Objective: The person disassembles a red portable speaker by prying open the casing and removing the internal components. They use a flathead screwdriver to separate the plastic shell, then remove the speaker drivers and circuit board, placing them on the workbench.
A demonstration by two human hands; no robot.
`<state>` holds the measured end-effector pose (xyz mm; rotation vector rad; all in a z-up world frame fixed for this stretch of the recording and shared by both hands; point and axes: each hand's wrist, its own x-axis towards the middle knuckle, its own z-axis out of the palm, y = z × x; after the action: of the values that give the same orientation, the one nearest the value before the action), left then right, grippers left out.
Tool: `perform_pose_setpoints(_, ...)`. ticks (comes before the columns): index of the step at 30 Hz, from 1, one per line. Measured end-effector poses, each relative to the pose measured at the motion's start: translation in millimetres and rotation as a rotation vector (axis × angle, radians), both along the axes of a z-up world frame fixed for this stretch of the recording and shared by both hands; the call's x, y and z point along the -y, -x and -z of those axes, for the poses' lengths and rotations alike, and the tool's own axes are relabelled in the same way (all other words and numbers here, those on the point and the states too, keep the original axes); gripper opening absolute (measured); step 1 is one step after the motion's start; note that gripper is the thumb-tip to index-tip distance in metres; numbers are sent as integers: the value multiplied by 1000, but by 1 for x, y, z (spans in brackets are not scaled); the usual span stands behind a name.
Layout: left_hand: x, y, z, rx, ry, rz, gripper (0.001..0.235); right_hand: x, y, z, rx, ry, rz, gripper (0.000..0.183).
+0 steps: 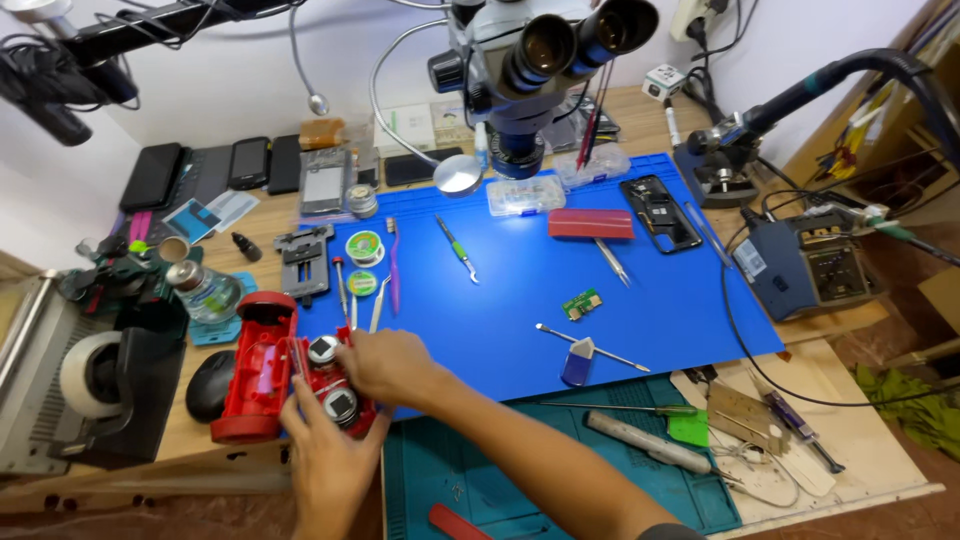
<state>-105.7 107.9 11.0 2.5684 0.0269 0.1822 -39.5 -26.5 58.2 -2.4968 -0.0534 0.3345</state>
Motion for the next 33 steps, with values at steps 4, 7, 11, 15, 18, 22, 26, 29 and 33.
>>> perform_pose_setpoints(4, 10, -2, 2, 9, -58, -137, 120, 24, -30, 54, 198, 221, -304, 38)
perform_pose_setpoints(7, 6, 4, 2, 48, 44, -111, 113, 46, -33, 54, 151, -69, 45, 32)
perform_pose_setpoints(11, -7, 2, 16, 219, -61, -104, 107, 67, -56, 58, 550, 63, -148, 38)
perform_pose_setpoints(15, -14, -7, 26, 433, -374, -210, 102, 57, -87, 66, 696, 315, -504, 68)
perform_pose_setpoints(18, -17, -5, 24, 409, -423, -266, 110, 45, -91, 57, 609, 337, -617, 61)
perform_pose_setpoints(22, -17, -7, 26, 427, -398, -287, 110, 59, -105, 48, 629, 446, -673, 75)
perform_pose_setpoints(26, -18, -10, 32, 474, -367, -295, 107, 81, -106, 41, 641, 480, -713, 60)
perform_pose_setpoints(29, -18, -15, 31, 569, -326, -309, 104, 88, -104, 37, 615, 417, -714, 58)
perform_pose_setpoints(33, -13, -17, 24, 669, -280, -291, 97, 105, -118, 55, 858, 516, -638, 39)
